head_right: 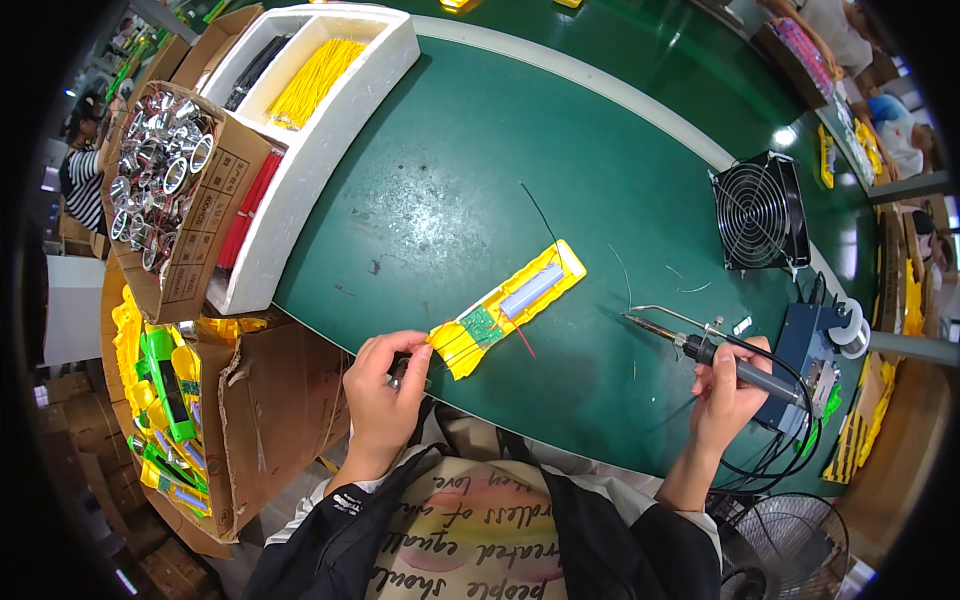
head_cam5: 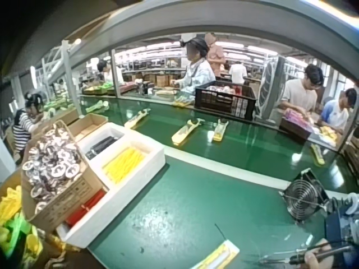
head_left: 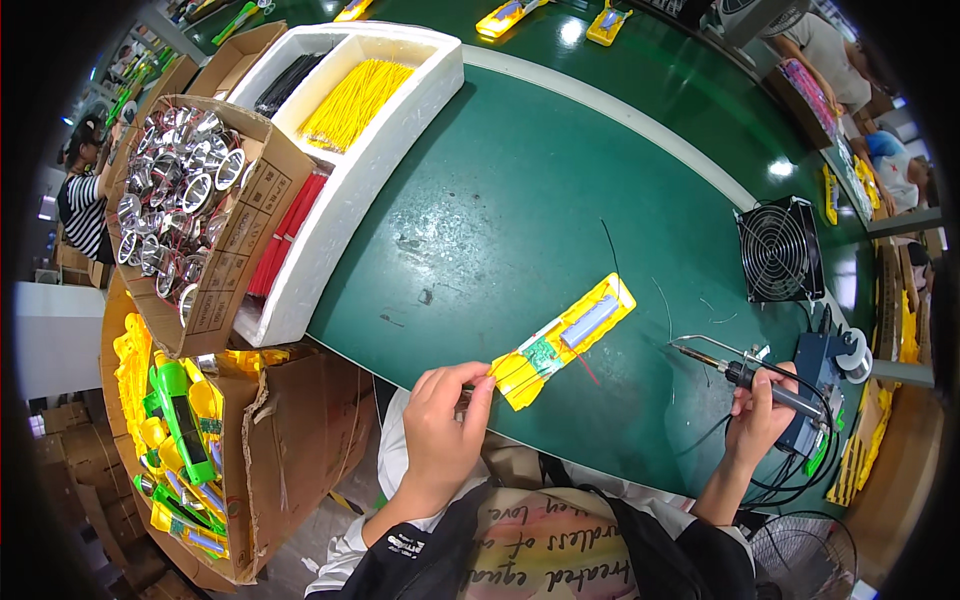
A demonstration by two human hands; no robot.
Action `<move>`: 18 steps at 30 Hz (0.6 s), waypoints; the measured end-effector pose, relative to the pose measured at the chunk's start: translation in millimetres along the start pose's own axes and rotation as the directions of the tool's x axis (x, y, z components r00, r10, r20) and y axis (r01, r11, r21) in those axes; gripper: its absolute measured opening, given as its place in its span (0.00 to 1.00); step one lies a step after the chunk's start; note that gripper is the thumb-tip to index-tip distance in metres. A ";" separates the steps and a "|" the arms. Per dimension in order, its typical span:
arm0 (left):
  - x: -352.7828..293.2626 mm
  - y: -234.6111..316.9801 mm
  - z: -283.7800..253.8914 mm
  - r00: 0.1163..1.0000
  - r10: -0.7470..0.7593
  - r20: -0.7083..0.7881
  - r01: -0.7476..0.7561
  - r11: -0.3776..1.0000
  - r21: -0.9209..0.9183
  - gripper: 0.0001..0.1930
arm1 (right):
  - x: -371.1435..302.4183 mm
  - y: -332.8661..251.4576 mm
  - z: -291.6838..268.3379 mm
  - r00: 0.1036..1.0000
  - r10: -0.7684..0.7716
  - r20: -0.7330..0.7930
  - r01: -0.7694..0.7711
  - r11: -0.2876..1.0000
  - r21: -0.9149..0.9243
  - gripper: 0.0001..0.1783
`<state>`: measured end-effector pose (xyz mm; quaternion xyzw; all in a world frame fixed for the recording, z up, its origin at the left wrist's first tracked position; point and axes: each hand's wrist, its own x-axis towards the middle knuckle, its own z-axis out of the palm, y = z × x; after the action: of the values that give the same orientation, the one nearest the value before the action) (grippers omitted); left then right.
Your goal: The person solders wires and circuit boards into flashlight casings using a soldering iron and places the assembled flashlights onto a conveyor belt.
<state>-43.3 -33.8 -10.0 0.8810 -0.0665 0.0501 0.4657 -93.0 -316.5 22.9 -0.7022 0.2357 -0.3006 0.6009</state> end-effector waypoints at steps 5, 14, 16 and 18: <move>-2.1 0.0 2.4 0.999 0.007 -0.039 -0.010 0.997 -0.074 0.05 | 0.4 1.8 -1.7 1.000 0.014 0.012 -0.014 0.999 -0.050 0.10; 2.3 -2.9 12.8 0.982 0.189 0.011 -0.189 0.981 0.040 0.05 | 1.1 -26.1 17.7 0.994 -0.061 0.093 0.054 0.996 0.076 0.10; 2.4 -2.5 13.1 0.982 0.191 -0.007 -0.191 0.981 0.034 0.05 | -4.1 -37.6 30.4 0.989 -0.061 0.138 0.050 0.995 0.081 0.12; 2.9 -3.6 12.1 0.983 0.182 -0.020 -0.181 0.983 0.029 0.05 | -10.6 -46.4 49.4 0.967 -0.037 0.252 0.032 0.999 0.024 0.12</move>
<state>-39.5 -42.0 -19.2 0.8769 -0.1404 0.1033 0.4479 -67.0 -266.7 62.3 -0.7328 0.1422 -0.2216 0.6274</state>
